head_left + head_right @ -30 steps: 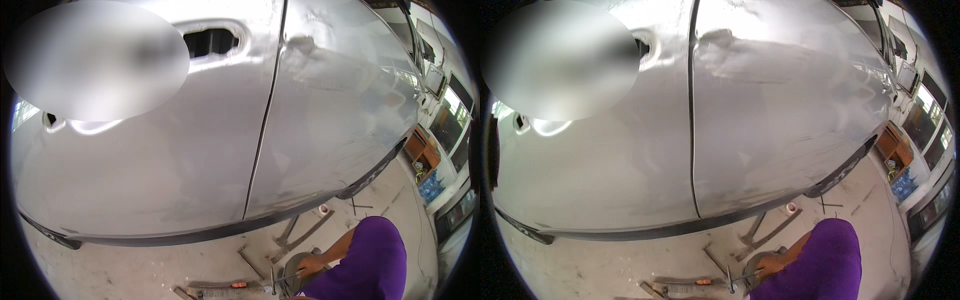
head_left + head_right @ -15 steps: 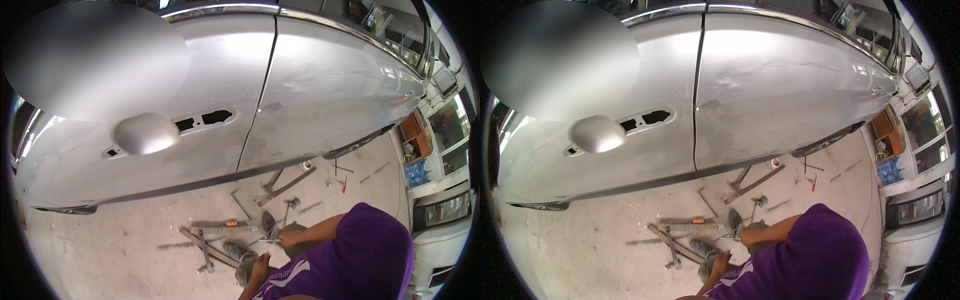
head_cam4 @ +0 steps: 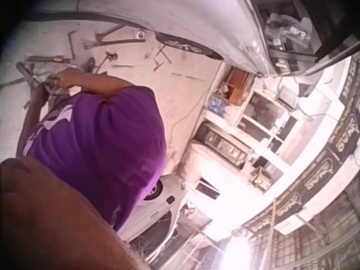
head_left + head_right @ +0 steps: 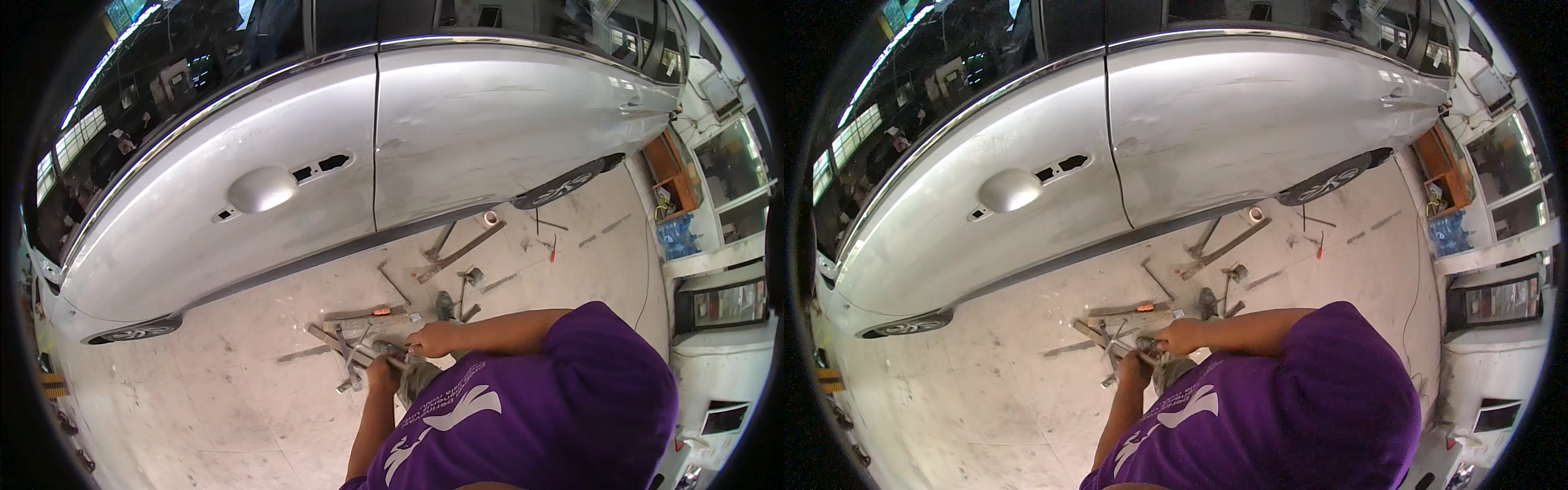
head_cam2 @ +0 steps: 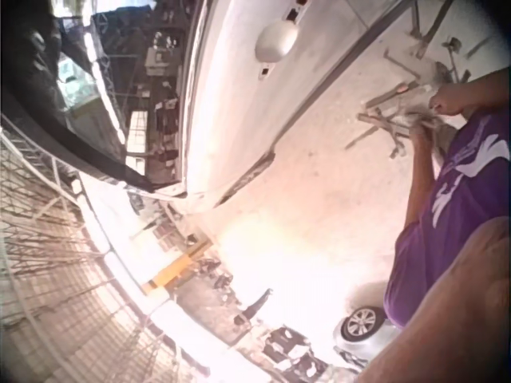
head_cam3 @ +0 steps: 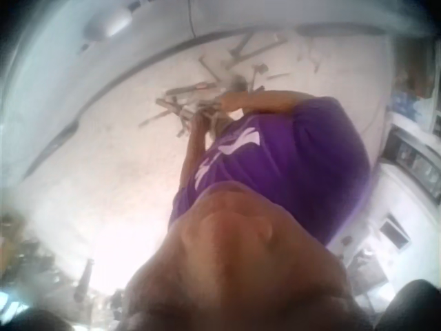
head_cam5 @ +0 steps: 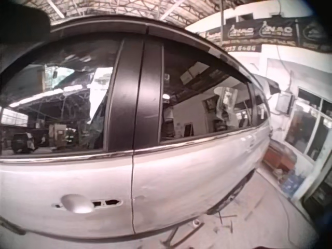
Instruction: The person uses specialized metal bars and a hammer to push out dents from the inside and outside of a car door, then uses a T-handle tool to smooth the metal surface.
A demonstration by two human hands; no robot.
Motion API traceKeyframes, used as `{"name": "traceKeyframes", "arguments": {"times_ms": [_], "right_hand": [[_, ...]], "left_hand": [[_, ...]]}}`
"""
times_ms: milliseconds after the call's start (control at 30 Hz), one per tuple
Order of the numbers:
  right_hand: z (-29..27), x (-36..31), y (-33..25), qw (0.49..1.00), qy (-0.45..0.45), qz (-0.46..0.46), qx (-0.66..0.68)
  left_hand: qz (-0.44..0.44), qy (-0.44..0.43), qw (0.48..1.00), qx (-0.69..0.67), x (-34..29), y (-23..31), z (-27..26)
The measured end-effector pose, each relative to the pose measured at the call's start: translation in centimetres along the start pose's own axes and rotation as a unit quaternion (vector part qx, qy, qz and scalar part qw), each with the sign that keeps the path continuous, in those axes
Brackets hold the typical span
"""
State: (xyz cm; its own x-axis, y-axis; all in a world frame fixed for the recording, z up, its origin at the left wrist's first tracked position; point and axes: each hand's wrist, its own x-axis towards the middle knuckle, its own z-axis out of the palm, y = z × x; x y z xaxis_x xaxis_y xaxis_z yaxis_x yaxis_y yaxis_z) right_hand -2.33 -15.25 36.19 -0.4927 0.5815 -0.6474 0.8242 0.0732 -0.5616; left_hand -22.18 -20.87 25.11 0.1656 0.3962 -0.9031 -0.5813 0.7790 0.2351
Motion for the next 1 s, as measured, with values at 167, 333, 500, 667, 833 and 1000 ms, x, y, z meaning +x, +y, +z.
{"name": "traceKeyframes", "arguments": {"times_ms": [167,333,500,667,833,1000], "right_hand": [[-7.6,-4.3,1.6,0.992,0.022,0.028,-0.123],[-19.4,-11.9,9.1,0.921,0.316,0.003,-0.227],[-33.1,-24.0,9.5,0.798,0.515,-0.008,-0.311],[-39.8,-31.1,15.5,0.663,0.639,-0.129,-0.368],[-44.8,-33.3,22.6,0.611,0.642,-0.205,-0.414],[-47.8,-31.9,26.8,0.624,0.625,-0.241,-0.403]], "left_hand": [[-0.051,0.084,0.993,0.063,1.2,-0.5,-11.2],[-0.077,0.280,0.956,0.045,0.1,-6.0,-15.4],[-0.106,0.404,0.907,-0.049,1.4,-18.5,-20.8],[0.048,0.380,0.902,-0.198,-0.6,-24.6,-6.8],[0.121,0.416,0.854,-0.288,-3.2,-27.0,10.8],[0.254,0.377,0.851,-0.261,-1.3,-27.2,20.5]]}}
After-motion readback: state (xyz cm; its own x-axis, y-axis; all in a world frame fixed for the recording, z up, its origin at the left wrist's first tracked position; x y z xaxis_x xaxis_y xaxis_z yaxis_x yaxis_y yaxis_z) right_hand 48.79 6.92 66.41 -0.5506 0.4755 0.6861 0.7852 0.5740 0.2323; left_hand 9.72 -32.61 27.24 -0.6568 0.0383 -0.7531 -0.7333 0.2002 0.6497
